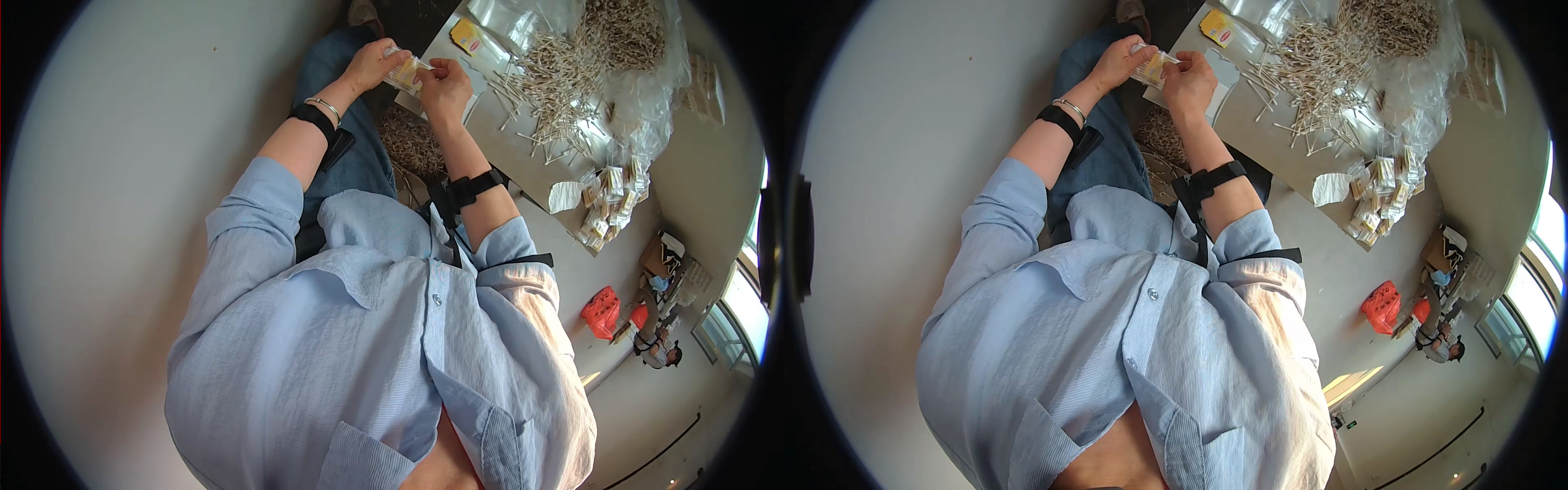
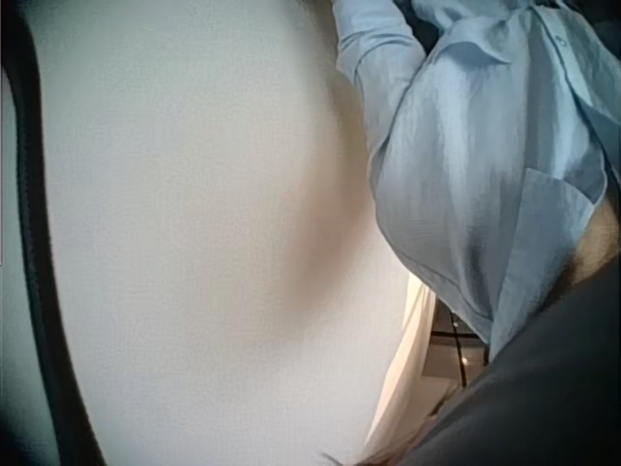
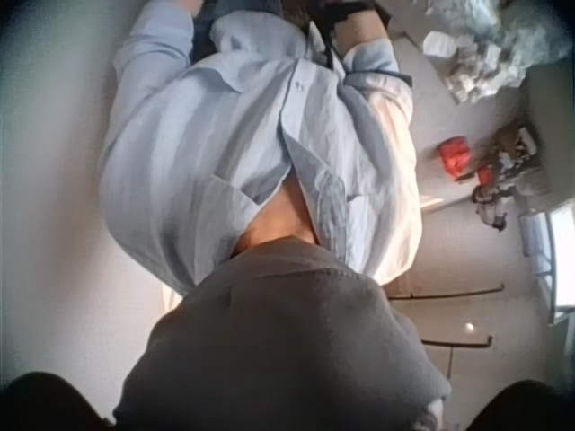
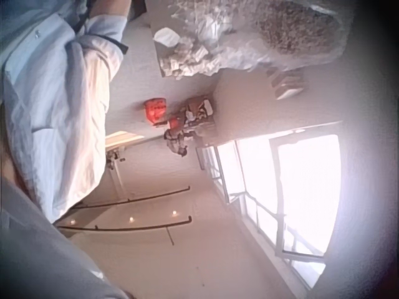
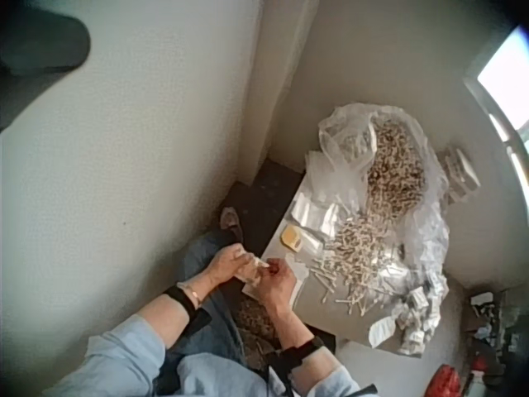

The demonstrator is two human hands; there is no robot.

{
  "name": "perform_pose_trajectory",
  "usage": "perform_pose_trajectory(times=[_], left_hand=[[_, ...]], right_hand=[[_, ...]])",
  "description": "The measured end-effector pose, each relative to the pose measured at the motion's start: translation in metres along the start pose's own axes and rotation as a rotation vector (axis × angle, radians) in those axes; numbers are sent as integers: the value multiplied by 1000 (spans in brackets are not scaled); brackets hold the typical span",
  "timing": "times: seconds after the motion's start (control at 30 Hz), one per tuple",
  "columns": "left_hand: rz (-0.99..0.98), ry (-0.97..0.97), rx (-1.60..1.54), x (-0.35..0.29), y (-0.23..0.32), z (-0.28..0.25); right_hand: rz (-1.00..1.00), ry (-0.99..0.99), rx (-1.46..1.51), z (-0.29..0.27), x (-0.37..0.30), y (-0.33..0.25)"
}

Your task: Arrange and package bundles of cotton swabs into small paper boxes.

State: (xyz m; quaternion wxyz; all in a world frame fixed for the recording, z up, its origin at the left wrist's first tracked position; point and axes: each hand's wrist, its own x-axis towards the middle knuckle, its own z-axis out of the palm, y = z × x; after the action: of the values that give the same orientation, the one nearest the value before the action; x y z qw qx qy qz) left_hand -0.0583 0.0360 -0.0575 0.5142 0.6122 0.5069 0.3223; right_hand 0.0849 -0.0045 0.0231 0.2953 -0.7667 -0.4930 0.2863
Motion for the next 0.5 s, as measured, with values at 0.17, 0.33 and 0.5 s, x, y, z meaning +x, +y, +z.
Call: perform_pose_trajectory(times=[0.17, 0.33, 0.5], left_hand=[[-34, -22, -71, 0, 2, 1], [2, 38, -66, 0, -1, 2], [-16, 32, -37, 0, -2, 0]], right_hand=[[39, -22, 64, -2, 0, 1], [56, 50, 26, 10, -3, -4], [132, 76, 9, 14, -9, -13]])
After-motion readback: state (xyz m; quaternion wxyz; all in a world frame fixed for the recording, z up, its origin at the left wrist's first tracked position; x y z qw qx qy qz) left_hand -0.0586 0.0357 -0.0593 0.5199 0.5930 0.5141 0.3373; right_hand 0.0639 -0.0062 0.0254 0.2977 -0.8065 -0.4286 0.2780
